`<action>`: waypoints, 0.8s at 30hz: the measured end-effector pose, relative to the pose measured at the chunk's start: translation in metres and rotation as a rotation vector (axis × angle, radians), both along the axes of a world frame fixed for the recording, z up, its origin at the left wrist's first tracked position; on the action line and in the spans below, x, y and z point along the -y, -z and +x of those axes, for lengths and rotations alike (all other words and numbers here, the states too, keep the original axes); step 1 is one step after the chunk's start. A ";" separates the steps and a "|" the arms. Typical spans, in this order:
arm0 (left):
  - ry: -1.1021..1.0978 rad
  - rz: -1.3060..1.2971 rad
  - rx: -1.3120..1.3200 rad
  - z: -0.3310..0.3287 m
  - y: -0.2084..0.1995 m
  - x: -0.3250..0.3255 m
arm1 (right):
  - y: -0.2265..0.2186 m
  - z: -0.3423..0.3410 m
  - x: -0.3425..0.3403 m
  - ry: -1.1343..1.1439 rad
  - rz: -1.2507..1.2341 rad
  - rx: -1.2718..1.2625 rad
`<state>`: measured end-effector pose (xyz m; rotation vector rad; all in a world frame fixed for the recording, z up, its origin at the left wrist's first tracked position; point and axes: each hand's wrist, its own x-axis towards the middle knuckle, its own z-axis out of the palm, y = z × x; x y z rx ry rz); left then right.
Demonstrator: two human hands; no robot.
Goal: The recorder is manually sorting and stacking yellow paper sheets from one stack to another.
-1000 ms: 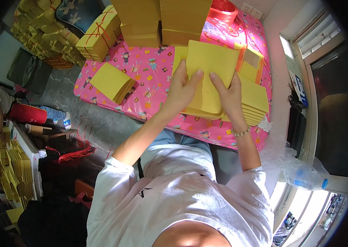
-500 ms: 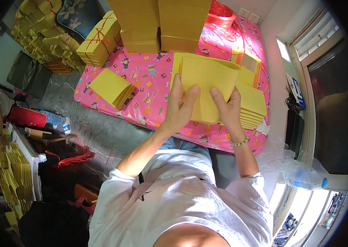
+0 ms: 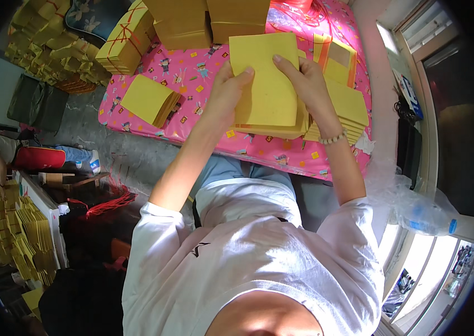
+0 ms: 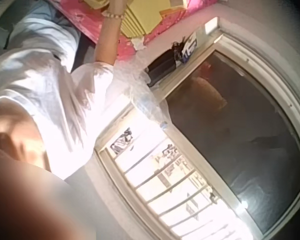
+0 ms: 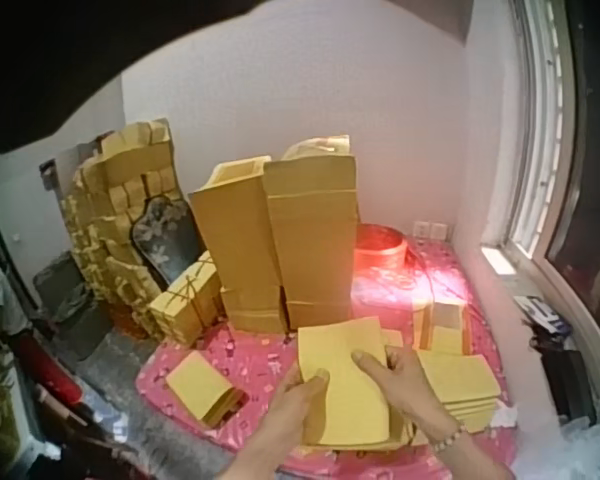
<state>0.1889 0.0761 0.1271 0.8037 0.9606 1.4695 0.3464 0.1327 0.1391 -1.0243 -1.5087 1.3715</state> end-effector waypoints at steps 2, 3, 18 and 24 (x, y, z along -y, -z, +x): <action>0.019 -0.066 0.025 -0.006 0.005 -0.005 | 0.004 -0.003 -0.003 -0.013 -0.034 0.000; 0.039 -0.102 0.044 -0.009 0.008 -0.008 | 0.004 -0.003 -0.004 -0.015 -0.073 0.021; 0.040 -0.059 -0.032 -0.009 0.016 -0.002 | 0.005 -0.001 -0.005 -0.027 0.019 0.020; 0.022 0.090 -0.142 0.000 0.010 0.015 | 0.016 0.004 -0.010 0.051 0.123 -0.049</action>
